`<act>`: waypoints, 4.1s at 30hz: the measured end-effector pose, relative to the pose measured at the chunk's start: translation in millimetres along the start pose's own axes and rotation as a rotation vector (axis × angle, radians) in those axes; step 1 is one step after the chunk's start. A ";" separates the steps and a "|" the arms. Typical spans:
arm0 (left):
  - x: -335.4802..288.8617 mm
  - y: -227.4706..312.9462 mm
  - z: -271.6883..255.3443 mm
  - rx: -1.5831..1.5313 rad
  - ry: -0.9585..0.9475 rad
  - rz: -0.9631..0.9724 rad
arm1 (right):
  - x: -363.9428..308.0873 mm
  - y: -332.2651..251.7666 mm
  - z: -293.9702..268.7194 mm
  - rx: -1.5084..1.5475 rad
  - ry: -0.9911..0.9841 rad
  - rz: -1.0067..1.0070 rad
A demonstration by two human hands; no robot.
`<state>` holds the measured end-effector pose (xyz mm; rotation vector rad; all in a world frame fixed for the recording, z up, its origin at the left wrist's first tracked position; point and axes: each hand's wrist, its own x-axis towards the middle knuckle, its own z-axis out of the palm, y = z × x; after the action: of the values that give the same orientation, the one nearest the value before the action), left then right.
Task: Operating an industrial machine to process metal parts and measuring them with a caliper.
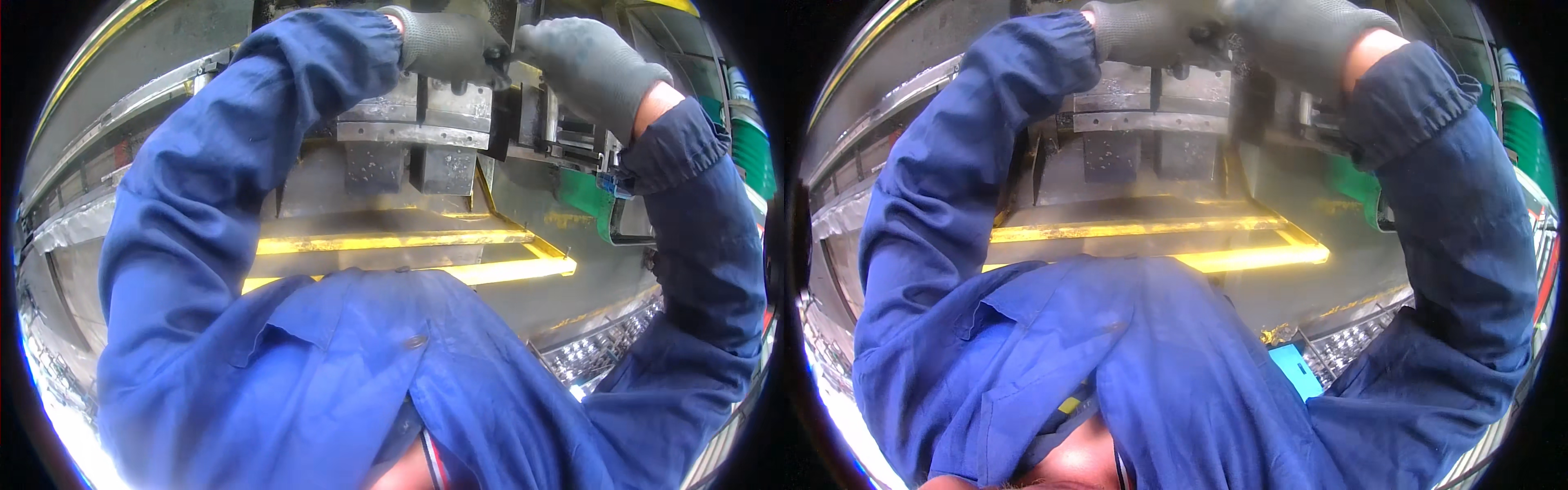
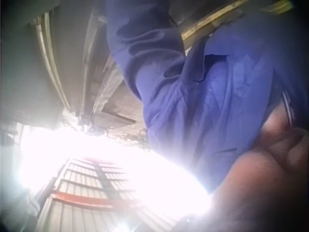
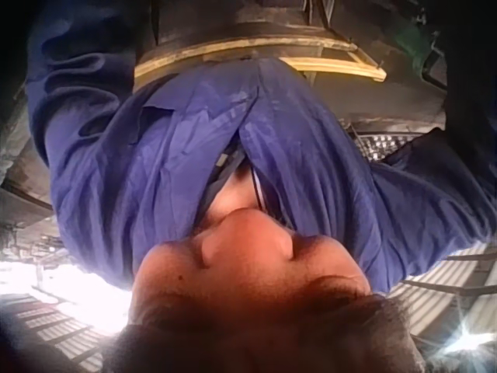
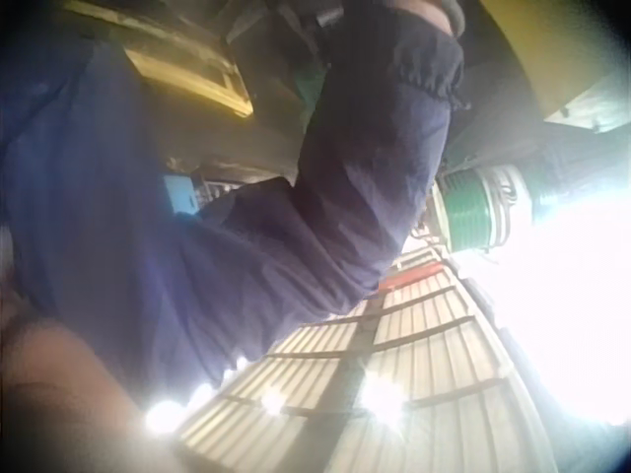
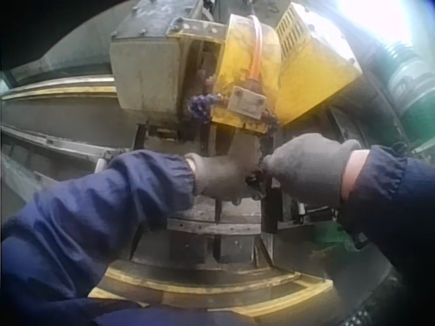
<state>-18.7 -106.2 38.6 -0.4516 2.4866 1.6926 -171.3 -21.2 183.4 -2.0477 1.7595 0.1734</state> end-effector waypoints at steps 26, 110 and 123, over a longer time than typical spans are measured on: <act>-38.7 40.5 -6.4 0.212 0.039 0.027 | -21.3 -54.3 4.9 0.331 0.091 0.237; -33.3 48.8 -4.9 0.159 0.029 -0.031 | -17.0 -41.8 12.5 1.502 -0.449 0.611; 1.9 11.9 2.2 0.161 0.046 0.093 | -15.7 -38.2 3.3 0.806 -0.192 0.586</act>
<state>-24.2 -100.5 48.0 -0.3680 2.6894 1.5127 -136.7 -1.8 195.4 -0.9097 1.8414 -0.1483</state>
